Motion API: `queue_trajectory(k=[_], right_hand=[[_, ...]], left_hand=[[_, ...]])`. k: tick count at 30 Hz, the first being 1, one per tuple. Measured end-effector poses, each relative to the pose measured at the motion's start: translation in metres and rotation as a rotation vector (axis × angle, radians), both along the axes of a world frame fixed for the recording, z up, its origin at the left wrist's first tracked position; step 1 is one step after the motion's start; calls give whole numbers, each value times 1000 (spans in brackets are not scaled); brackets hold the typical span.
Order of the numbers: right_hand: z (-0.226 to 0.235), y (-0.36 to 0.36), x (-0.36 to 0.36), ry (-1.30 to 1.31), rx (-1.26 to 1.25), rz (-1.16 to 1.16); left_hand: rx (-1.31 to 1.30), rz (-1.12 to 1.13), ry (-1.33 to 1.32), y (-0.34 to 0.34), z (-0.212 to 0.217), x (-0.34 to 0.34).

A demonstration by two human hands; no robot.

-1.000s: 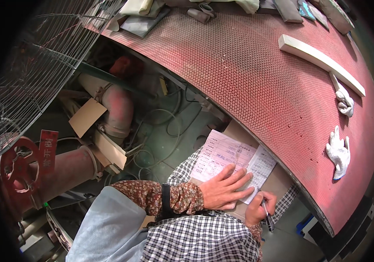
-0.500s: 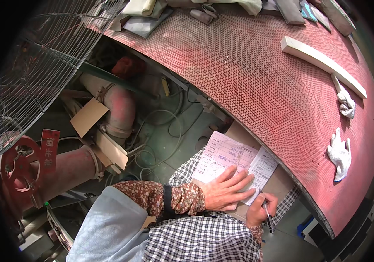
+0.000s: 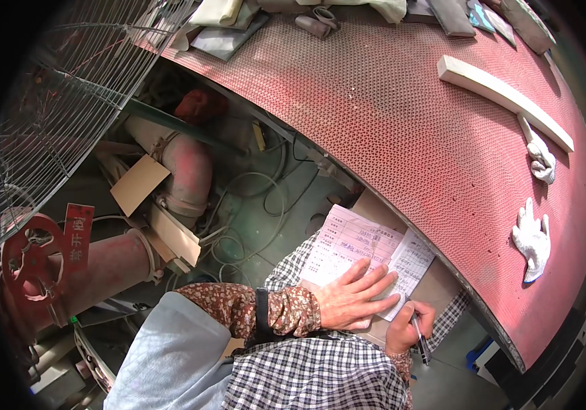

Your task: Filling out an inspection form or record at a workshop workbench.

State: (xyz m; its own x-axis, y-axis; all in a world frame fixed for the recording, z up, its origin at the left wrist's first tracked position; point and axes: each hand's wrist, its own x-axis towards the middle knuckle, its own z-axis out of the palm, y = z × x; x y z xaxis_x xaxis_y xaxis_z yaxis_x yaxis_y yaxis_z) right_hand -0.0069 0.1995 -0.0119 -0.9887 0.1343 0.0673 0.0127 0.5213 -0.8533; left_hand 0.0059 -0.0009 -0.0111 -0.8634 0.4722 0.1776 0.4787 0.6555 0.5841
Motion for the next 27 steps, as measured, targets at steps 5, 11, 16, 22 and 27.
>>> queue_trajectory(k=[5,11,16,22,27], right_hand=[[-2,2,0,24,-20,6],[-1,1,0,16,-11,5],[-3,2,1,-3,-20,8],[-3,1,1,10,18,-30],[-1,-1,-1,50,59,-27]], left_hand=[[-1,0,-2,0,0,0],[-29,-12,-15,-1,3,0],[22,-4,37,-2,1,0],[-8,-13,-18,-2,2,-1],[-25,-14,-11,-2,6,-3]])
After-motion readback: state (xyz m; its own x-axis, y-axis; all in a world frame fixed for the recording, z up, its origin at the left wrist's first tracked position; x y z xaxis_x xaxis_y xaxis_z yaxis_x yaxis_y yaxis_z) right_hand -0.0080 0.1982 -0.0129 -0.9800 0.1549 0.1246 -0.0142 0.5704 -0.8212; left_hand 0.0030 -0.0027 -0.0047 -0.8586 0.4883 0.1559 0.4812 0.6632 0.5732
